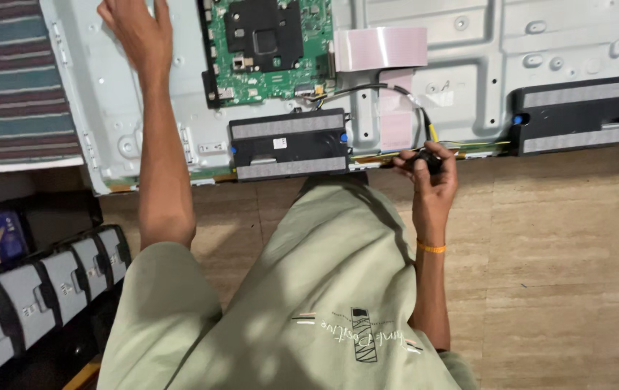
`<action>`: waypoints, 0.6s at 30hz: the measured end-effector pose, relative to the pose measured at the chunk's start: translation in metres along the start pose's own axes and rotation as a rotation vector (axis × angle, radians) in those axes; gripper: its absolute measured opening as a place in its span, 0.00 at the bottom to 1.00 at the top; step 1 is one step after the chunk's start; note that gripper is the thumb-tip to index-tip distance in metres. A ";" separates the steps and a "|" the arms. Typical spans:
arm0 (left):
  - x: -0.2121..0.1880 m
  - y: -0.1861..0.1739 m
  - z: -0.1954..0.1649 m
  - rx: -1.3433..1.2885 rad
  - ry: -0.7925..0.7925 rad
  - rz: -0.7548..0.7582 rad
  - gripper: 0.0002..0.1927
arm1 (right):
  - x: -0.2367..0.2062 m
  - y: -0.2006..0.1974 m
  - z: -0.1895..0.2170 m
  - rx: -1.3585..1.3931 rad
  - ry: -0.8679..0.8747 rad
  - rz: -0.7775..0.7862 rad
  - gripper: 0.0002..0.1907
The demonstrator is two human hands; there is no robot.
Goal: The person works on a television lying face-down, reconnecting a black cable connector to the mainboard area and routing the cable along the metal chassis. They press the connector into place, adjust nearby boards and ribbon cables, and reposition the cable across the panel.
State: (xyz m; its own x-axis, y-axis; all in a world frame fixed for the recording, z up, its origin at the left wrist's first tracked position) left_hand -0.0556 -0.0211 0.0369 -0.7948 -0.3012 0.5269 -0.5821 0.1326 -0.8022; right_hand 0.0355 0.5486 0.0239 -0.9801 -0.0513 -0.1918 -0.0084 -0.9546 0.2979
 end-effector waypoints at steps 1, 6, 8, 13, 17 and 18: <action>0.000 -0.001 -0.002 0.010 0.028 -0.015 0.12 | -0.001 0.000 0.002 -0.043 0.018 -0.004 0.18; 0.008 -0.007 0.001 -0.161 -0.031 -0.064 0.16 | 0.004 -0.009 0.019 -0.173 0.083 -0.084 0.17; 0.000 -0.008 0.011 -0.368 -0.084 -0.139 0.15 | 0.008 -0.014 0.019 -0.392 0.128 -0.101 0.15; -0.013 -0.038 0.021 -0.443 -0.247 -0.305 0.13 | 0.019 0.002 0.076 -0.827 -0.001 0.041 0.12; -0.039 -0.071 -0.014 -0.677 -0.450 -0.478 0.12 | 0.028 0.009 0.098 -0.960 0.044 0.258 0.16; -0.045 -0.080 -0.035 -0.680 -0.479 -0.440 0.14 | 0.031 0.008 0.099 -0.954 0.098 0.288 0.17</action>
State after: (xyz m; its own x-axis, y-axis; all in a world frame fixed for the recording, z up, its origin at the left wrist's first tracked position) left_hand 0.0210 0.0150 0.0873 -0.4120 -0.7918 0.4508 -0.9090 0.3917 -0.1428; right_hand -0.0147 0.5686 0.1130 -0.8987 -0.3008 -0.3192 0.4316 -0.7359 -0.5217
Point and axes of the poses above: each hand's wrist, its own x-axis towards the middle knuckle, its own y-axis out of the palm, z = x × y, the point moved 7 cm from there along x, towards the middle knuckle
